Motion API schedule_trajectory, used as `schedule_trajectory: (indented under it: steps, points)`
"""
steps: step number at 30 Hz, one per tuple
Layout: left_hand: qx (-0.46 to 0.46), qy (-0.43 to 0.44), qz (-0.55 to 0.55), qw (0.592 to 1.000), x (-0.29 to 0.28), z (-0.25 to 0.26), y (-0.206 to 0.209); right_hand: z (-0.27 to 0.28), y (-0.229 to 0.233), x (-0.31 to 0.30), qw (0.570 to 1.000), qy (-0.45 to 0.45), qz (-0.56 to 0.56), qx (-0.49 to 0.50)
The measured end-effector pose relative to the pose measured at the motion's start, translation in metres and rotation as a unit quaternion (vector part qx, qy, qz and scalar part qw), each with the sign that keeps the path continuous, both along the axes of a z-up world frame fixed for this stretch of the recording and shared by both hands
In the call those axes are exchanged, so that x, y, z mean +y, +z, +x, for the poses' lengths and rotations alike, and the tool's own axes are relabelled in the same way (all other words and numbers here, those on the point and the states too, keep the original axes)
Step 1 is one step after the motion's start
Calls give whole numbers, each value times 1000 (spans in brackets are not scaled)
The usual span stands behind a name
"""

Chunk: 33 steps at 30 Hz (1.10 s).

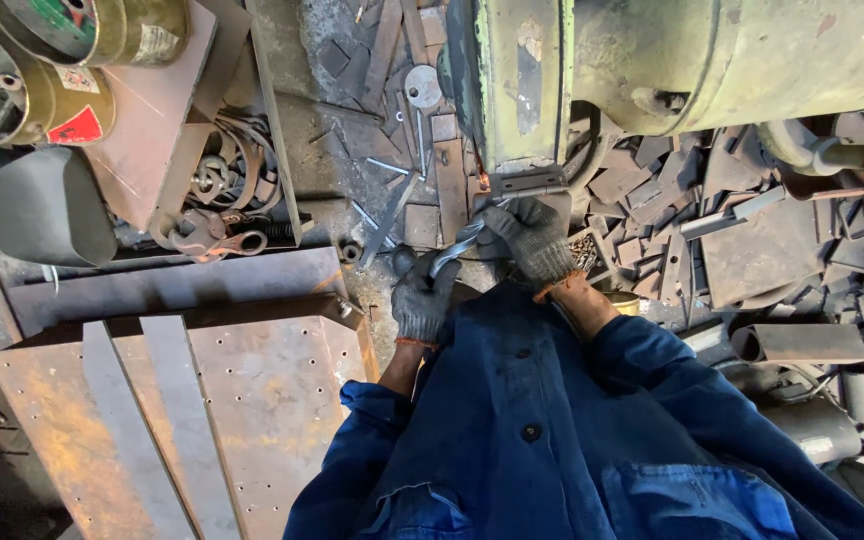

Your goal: The recorder inspects a large drill bit and uses a bench grinder to sharpen or clean a metal part in a workshop.

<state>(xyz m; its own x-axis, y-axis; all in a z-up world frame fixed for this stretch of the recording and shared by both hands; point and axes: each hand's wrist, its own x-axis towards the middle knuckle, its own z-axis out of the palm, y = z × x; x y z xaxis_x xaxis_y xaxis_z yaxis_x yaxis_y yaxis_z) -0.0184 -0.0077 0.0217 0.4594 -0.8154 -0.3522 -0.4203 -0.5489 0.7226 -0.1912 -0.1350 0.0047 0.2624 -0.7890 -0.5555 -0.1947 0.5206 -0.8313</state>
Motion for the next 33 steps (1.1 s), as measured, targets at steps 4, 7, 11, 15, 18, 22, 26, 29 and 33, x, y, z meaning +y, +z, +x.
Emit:
schedule_trajectory:
  steps: [4, 7, 11, 15, 18, 22, 26, 29, 33]
  points:
    - [-9, -9, 91, 996, -3, 2, 5, 0, 3, -1, 999, -11, 7, -39]
    - [5, -6, 90, 996, -2, 2, 7, 2, 16, -4, 999, -2, 21, -48]
    - [-3, -16, 32, 999, -3, 1, 10, 5, 29, -8, 996, -7, 9, -86]
    - [-4, -21, 54, 998, 3, -4, 0, 3, 32, -9, 997, 14, 55, -48]
    - [-16, -23, 36, 999, 4, -9, 1, 3, 27, -4, 994, -10, 40, -98]
    - [-15, 1, 27, 1000, 2, -11, -1, 0, 9, -3, 995, -6, 6, -100]
    - [-39, -6, 17, 999, 0, -14, 1, -4, 1, -1, 998, 17, -21, -59]
    - [-59, -7, 4, 998, 3, -17, -7, -4, 8, -4, 998, 23, -8, -56]
    - [-71, 4, -38, 997, 6, -19, -13, -2, 10, -5, 995, 21, -78, -61]
